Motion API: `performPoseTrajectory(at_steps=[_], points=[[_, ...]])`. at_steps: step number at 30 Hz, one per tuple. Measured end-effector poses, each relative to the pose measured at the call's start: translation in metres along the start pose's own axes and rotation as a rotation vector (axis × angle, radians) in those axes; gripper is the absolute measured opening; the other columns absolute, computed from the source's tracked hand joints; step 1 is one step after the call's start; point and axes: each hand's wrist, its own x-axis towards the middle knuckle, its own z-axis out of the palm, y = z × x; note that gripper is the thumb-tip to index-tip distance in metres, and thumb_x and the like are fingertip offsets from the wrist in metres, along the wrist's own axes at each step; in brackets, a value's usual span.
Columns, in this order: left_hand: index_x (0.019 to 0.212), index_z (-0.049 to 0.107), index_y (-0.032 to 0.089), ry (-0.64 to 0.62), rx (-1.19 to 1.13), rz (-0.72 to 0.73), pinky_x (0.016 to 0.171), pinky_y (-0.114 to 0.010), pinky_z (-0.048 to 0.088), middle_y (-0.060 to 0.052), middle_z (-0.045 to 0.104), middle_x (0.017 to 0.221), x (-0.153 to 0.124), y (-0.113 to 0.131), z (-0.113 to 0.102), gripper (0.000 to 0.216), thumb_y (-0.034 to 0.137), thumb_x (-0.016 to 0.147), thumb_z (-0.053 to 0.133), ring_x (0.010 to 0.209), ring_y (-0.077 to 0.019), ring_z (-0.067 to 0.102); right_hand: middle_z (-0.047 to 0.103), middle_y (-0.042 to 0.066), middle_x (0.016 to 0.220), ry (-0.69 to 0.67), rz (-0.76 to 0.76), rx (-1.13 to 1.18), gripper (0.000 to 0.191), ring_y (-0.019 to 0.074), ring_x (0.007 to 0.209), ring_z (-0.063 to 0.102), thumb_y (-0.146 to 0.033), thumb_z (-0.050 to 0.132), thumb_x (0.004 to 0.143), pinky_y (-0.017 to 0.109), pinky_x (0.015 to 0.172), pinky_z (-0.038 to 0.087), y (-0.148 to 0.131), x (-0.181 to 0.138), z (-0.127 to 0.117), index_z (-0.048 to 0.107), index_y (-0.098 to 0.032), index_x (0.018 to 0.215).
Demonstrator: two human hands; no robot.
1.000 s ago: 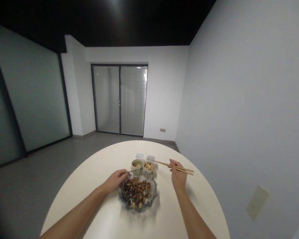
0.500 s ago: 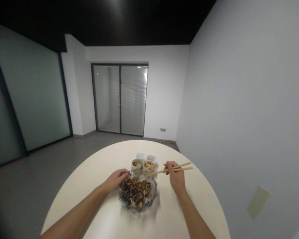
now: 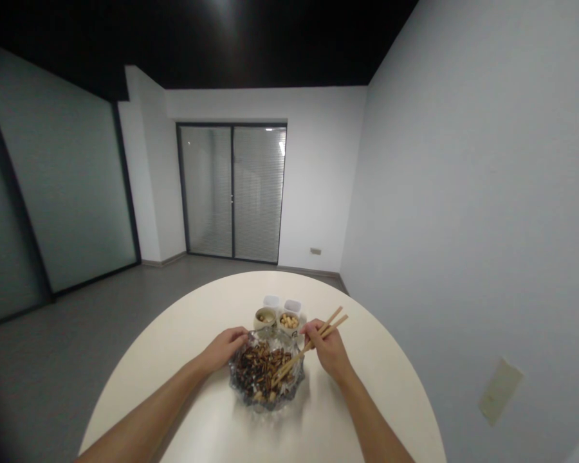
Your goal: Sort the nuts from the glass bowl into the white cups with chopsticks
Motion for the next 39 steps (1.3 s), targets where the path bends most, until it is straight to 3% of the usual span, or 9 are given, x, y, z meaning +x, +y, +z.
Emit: performPoseTrajectory(at_steps=[15,39], points=[[0.087,0.069,0.016,0.007,-0.007,0.009,0.076,-0.028,0.044,-0.005,0.072,0.086,-0.001,0.000,0.000,0.034,0.041,0.089,0.046,0.084,-0.0211,0.062,0.062,0.003,0.057,-0.075,0.016,-0.018,0.044,0.0153,0.054,0.053,-0.057,0.063,0.086,0.026,0.053,0.042,0.004,0.001,-0.003,0.075,-0.016,0.074],[0.088,0.070,0.017,-0.003,-0.001,0.002,0.076,-0.028,0.044,-0.005,0.072,0.086,0.001,-0.003,0.001,0.034,0.041,0.089,0.046,0.083,-0.0210,0.063,0.059,0.002,0.056,-0.020,0.006,-0.037,0.044,0.0142,0.052,0.052,-0.058,0.063,0.085,0.024,0.049,0.041,0.009,0.003,-0.010,0.073,-0.017,0.075]])
